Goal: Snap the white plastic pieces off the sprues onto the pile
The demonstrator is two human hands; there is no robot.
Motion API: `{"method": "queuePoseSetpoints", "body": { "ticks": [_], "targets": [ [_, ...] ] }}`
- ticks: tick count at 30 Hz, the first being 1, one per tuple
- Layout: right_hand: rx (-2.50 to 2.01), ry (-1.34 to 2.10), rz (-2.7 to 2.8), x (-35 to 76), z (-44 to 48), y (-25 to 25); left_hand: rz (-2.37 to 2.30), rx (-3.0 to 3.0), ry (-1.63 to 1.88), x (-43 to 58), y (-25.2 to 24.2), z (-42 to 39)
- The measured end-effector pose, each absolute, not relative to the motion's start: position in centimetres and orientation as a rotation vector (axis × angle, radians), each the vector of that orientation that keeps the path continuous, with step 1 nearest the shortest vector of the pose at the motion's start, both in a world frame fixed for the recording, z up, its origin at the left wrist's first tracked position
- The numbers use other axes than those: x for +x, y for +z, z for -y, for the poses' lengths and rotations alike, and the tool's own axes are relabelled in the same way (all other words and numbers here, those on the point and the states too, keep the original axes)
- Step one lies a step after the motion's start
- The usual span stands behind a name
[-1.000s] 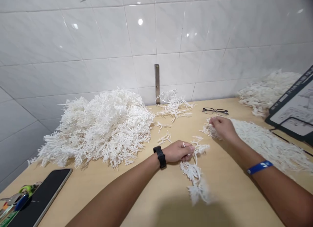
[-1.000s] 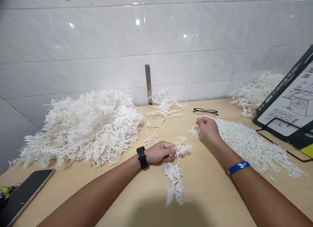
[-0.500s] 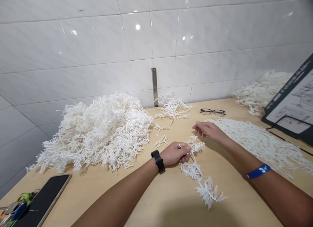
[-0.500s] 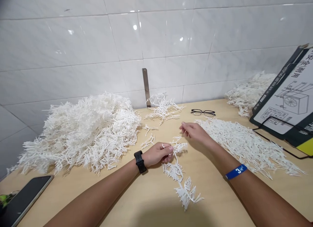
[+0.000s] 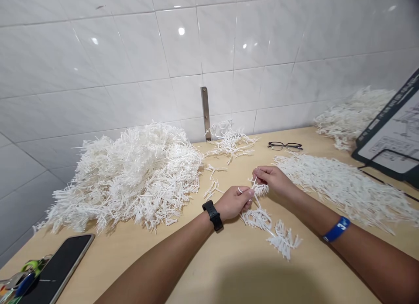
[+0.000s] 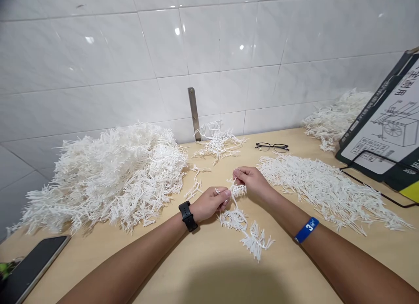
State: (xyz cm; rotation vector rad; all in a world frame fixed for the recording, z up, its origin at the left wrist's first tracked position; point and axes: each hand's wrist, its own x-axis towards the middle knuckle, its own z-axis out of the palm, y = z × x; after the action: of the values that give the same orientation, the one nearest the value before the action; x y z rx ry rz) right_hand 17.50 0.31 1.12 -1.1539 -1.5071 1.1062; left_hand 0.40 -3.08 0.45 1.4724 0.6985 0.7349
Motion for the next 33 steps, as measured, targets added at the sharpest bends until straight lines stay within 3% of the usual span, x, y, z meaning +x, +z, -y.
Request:
{"method": "queuePoseSetpoints", "body": {
  "ticks": [7,12,18,25,29,33],
  "targets": [
    [-1.318,0.848,1.084,23.0,-3.7,0.6,-0.685,1.742,0.632,0.7,0.0,4.9],
    [-1.494,0.404,1.390,25.0,-4.8,0.1,-0.879,1.623,0.780,1.1,-0.7,4.6],
    [-1.459,0.118,1.722,23.2,-4.1,-0.9,-0.906,1.474,0.905,0.7,-0.7,3.5],
    [-1.255,0.576,1.560,21.2,-2.1,0.7,-0.876,1.296,0.960,0.5,-0.5,3.1],
    [-1.101,0.976,1.722,19.4,-0.8,0.9,-0.880,1.172,0.996,0.3,-0.2,2.8],
    [-1.087,1.110,1.830,18.2,0.3,0.6,-0.862,1.153,0.984,0.1,-0.1,2.6]
  ]
}}
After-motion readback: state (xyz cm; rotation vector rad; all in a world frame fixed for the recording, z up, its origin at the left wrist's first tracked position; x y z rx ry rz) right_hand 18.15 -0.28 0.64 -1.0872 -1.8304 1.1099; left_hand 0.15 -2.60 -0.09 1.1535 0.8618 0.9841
